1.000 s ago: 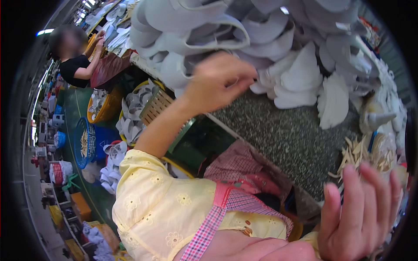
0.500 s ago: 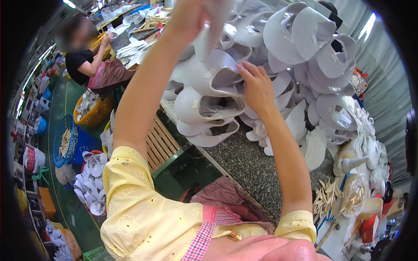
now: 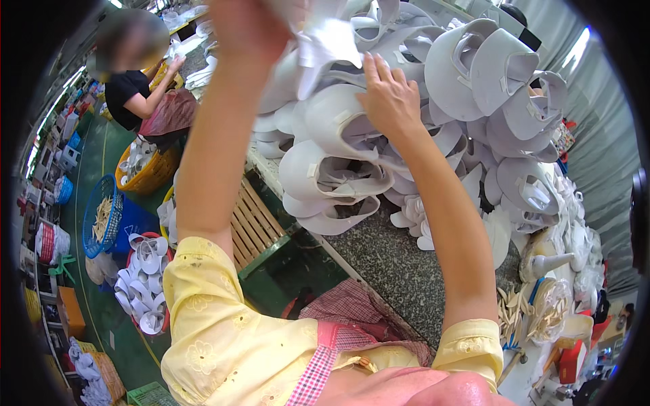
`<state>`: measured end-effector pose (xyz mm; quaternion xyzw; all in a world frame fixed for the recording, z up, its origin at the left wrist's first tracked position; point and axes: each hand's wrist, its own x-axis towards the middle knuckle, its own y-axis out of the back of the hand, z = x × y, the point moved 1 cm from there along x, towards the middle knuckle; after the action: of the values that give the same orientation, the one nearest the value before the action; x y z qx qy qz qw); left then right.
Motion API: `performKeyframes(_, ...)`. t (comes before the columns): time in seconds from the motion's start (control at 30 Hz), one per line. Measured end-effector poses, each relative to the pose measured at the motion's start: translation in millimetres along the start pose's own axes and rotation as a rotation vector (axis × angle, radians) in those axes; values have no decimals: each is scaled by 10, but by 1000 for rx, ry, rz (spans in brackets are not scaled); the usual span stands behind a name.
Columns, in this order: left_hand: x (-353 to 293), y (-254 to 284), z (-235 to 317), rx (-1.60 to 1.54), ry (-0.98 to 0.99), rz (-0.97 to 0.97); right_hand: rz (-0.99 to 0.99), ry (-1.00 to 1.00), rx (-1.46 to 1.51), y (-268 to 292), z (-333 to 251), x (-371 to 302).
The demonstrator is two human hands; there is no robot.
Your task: Assembling and finishing white shoe uppers by inserting liners and attaching decorative bows.
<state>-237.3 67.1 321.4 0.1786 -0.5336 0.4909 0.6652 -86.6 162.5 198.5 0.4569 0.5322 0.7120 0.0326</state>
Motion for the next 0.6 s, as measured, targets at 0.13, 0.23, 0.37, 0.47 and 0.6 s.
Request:
performKeyframes(0.13, -226, -445, 758, 235, -32, -381, 53, -127, -157, -61, 81, -93)
performKeyframes(0.23, -836, -542, 58, 356, -193, 275, 345, -32, 370, 415, -90, -531)
performKeyframes(0.37, -1518, -948, -554, 365, 394, 325, 237, -79, 1176, 638, -288, -1570)
performKeyframes(0.47, -2051, -1209, -1015, 312, 729, 218, 270, -331, 901, 678, -266, -2293)
performKeyframes(0.6, -2310, -1453, -1463, 156, 903, -315, 344, -578, 522, 828, -24, -3201)
